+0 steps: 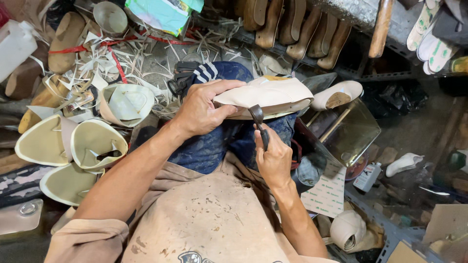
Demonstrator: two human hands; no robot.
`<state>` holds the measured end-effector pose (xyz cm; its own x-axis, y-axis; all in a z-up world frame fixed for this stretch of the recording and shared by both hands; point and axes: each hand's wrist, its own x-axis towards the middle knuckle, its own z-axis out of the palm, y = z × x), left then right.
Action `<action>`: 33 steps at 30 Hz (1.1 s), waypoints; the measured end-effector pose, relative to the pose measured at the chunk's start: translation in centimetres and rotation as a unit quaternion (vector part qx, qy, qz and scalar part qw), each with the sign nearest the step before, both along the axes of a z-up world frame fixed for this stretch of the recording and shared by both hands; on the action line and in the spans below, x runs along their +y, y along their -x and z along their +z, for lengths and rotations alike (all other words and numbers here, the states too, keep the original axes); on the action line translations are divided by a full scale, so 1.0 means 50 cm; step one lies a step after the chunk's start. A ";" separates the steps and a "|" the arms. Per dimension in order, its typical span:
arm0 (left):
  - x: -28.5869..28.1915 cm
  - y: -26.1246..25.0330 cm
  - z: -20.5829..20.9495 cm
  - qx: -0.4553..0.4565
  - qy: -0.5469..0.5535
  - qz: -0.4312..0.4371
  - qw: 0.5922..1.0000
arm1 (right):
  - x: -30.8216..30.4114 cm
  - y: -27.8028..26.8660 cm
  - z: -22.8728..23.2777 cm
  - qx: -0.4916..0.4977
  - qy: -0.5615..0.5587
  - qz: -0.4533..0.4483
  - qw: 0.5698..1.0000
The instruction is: The person is repairing a shoe by using a hammer to tap the sole and edges. They hold the shoe on their lap, turn it over, and repeatedly strike different areas to secure the sole.
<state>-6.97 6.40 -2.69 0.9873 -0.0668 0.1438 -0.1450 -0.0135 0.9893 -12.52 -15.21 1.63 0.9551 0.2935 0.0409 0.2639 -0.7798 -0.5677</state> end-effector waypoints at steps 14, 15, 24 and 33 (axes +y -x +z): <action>-0.008 0.054 0.068 0.091 -0.180 -0.101 0.974 | -0.060 0.058 -0.031 0.069 0.142 -0.032 0.987; -0.017 0.049 0.079 0.158 -0.192 -0.096 0.964 | -0.062 0.055 -0.032 0.080 0.140 -0.038 0.986; -0.061 0.025 0.027 0.174 -0.191 -0.010 0.966 | -0.045 0.019 0.030 0.194 0.075 -0.008 0.978; -0.029 -0.008 -0.021 0.098 -0.181 -0.074 0.976 | -0.016 0.032 0.129 0.213 -0.102 0.007 0.972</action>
